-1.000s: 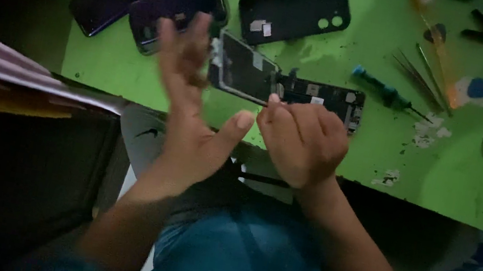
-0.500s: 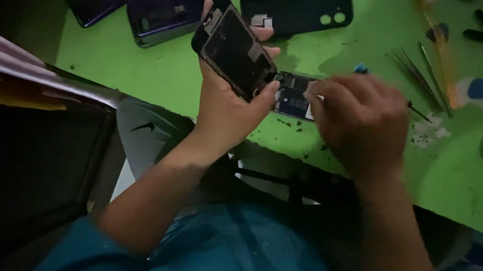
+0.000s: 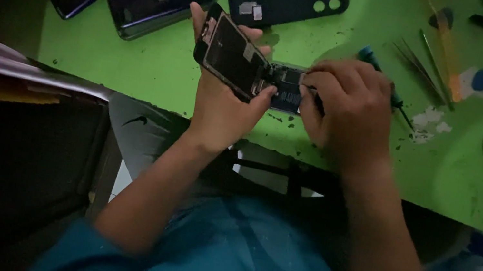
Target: Disassembling various smartphone components using a screwdriver, brush, and manual prying on a repair bench.
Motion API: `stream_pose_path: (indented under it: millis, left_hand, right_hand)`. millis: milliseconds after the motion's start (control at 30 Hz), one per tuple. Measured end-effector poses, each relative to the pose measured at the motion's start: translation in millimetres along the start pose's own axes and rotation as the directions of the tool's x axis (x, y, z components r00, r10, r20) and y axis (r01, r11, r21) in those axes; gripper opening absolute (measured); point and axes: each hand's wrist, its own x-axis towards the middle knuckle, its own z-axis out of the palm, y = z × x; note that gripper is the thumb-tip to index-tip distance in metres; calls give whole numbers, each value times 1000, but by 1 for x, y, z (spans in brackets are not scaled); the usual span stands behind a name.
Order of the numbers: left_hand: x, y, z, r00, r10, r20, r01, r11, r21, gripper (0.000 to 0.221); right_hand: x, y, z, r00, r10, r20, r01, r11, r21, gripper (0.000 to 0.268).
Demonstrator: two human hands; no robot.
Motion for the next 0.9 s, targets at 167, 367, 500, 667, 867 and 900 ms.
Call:
stream_pose_path:
  millis: [167, 367, 500, 667, 867, 900]
  left_hand:
    - [0, -5, -3, 999, 40, -20, -40, 999, 15, 129]
    - [-5, -16, -4, 998, 67, -5, -66, 993, 97, 124]
    - [-1, -10, 1, 998, 36, -48, -31, 996, 89, 79]
    - [1, -2, 3, 987, -117, -109, 147, 933, 329, 74]
    - [0, -2, 3, 988, -67, -138, 108, 944, 312, 61]
    - [0, -3, 3, 989, -51, -135, 92, 945, 314, 57]
  right_hand:
    - [1, 1, 2, 999, -52, 9, 52, 999, 4, 24]
    - [-2, 1, 3, 992, -122, 13, 122, 992, -15, 29]
    - [-3, 3, 7, 979, -201, -29, 200, 979, -34, 30]
    - [-4, 6, 12, 973, -229, -23, 228, 973, -48, 42]
    - [-3, 5, 13, 974, -226, 5, 225, 968, -113, 42]
    - [-3, 7, 15, 968, -250, -5, 247, 960, -133, 41]
